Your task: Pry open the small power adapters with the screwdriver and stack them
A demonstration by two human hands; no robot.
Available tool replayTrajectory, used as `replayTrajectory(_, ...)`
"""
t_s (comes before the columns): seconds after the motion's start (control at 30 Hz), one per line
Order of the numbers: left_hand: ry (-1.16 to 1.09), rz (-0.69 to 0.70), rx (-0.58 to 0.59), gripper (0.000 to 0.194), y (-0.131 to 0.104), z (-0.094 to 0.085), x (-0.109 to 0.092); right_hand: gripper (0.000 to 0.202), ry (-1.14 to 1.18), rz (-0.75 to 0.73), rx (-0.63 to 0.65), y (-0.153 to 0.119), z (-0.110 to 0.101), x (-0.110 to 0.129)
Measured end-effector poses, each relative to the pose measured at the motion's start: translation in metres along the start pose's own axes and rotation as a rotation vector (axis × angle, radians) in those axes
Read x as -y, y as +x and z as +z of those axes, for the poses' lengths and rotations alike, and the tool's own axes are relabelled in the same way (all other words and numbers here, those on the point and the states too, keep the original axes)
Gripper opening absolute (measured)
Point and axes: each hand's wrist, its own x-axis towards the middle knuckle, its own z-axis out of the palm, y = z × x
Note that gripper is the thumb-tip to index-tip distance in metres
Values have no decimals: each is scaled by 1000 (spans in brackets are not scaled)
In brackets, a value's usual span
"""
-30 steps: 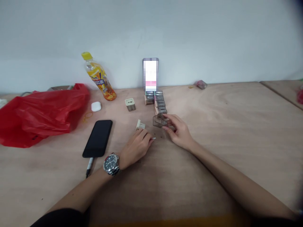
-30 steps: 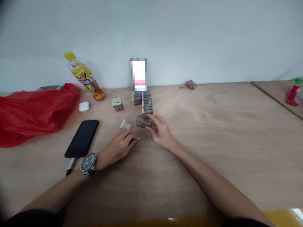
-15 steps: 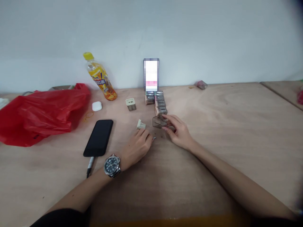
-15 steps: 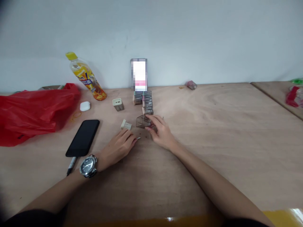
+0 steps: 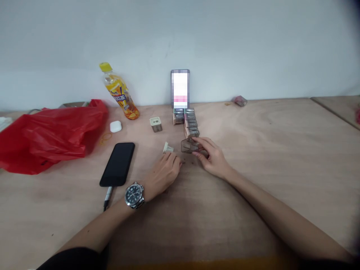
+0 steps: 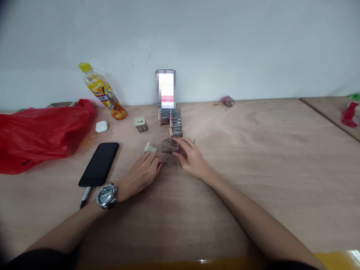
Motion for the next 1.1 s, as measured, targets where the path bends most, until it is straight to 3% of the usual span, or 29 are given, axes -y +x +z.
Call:
replayTrajectory(0.1,-22,-20,-57,15,1,-5,1,44,-27,2,0,1,0,-1)
replayTrajectory(0.27,-88,-94,-258,10,5,-18,7,45,-83,-45,13,1,-1,1)
replayTrajectory(0.43,-151,-88,-316,8,4,-19,4,47,-24,-157,116,-4,-2,6)
replayTrajectory(0.6,-224,-96,-461,21,-1,-18,1,43,104,-6,13,-2,-2,3)
replayTrajectory(0.67,-263,-79,-413,16,-1,-18,2,40,180,98,-80,0,-2,-2)
replayTrajectory(0.8,-312,-69,-152,13,6,-17,2,40,298,214,-143,1,0,-9)
replayTrajectory(0.93,-229,-125,-7,16,19,-11,-3,40,309,221,-140,0,0,-9)
replayTrajectory(1.1,-130,-163,84,14,28,-1,-9,39,313,199,-151,0,1,-7)
